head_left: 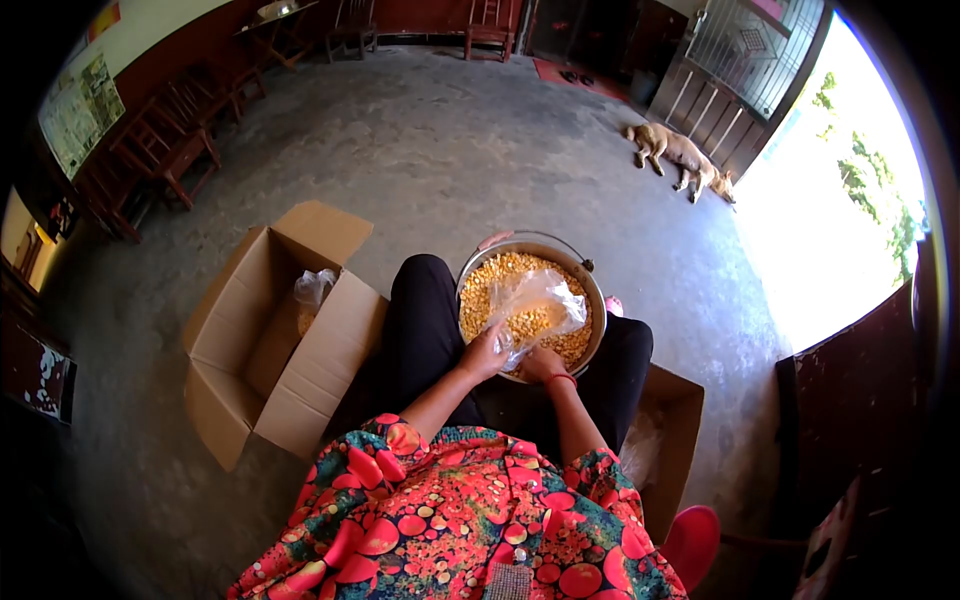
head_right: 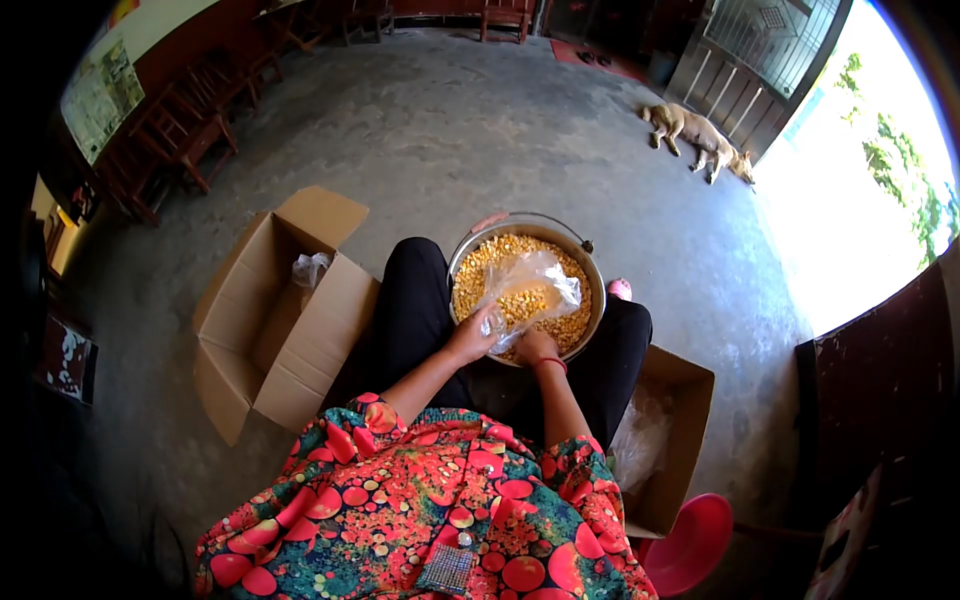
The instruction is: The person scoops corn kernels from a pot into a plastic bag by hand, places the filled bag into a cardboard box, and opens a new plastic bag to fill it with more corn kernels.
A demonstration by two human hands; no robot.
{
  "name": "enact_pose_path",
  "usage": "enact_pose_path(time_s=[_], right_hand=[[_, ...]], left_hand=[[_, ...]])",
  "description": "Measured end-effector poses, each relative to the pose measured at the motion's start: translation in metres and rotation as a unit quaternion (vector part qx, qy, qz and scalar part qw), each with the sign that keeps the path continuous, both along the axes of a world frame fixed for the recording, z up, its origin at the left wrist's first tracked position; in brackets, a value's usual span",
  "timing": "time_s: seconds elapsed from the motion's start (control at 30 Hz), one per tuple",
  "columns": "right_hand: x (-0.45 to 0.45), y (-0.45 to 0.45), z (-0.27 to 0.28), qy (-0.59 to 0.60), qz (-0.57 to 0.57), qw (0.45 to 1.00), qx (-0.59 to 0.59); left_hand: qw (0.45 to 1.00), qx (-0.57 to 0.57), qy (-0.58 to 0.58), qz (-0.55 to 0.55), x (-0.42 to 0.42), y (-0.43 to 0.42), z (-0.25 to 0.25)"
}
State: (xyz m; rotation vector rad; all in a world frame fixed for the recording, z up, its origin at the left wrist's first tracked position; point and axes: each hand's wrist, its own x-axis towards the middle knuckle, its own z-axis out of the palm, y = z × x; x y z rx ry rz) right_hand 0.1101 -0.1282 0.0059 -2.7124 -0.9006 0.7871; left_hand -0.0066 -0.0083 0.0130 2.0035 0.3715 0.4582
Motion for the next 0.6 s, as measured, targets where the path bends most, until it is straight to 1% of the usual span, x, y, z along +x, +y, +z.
enact_pose_path(time_s=[0.07,0.13,0.17,0.2,0.23,0.33,0.37,0.4,0.43,0.47,0.5,0.53,0.57,0.6], right_hand=[[-0.003,0.002,0.0,0.007,0.021,1.0,-0.019],[-0.005,0.003,-0.001,0.005,0.099,0.995,-0.032],[-0.003,0.002,-0.007,0.004,0.1,0.994,-0.031],[0.001,0.0,-0.018,0.008,0.113,0.993,0.011],[0.0,0.0,-0.017,0.012,0.127,0.99,0.054],[0.0,-0.003,-0.01,0.015,0.129,0.99,0.055],[0.007,-0.003,-0.021,0.014,0.128,0.99,0.055],[0.015,-0.002,-0.037,-0.039,0.205,0.978,0.024],[0.018,-0.002,-0.038,-0.091,0.28,0.956,-0.007],[0.02,-0.005,-0.038,-0.091,0.279,0.956,-0.007],[0.022,-0.01,-0.038,-0.017,0.136,0.985,0.106],[0.021,-0.014,-0.032,0.057,-0.014,0.975,0.214],[0.02,-0.017,-0.021,0.056,-0.016,0.975,0.214],[0.02,-0.018,-0.01,0.212,-0.132,0.925,0.287]], left_hand=[[1.0,0.0,0.001,-0.002,0.0,-0.001,0.001],[1.0,0.001,0.001,-0.003,0.001,-0.001,0.0],[1.0,-0.001,0.001,-0.001,0.002,-0.001,-0.002],[1.0,-0.002,0.0,0.001,0.001,0.0,-0.004],[1.0,-0.001,0.0,0.003,0.0,0.0,-0.002],[1.0,-0.005,0.014,-0.008,-0.002,0.0,0.005],[1.0,-0.004,0.018,-0.012,-0.002,0.0,0.006],[1.0,-0.003,0.022,-0.016,-0.003,-0.001,0.008],[1.0,-0.004,0.022,-0.017,-0.004,-0.001,0.01],[0.999,-0.01,0.04,-0.019,-0.004,-0.001,0.013],[0.998,-0.016,0.057,-0.022,-0.004,-0.001,0.014],[0.998,-0.016,0.057,-0.023,-0.003,-0.001,0.008],[1.0,0.006,0.026,-0.011,-0.001,-0.001,0.0],[1.0,0.028,-0.005,0.001,0.001,0.0,-0.008]])
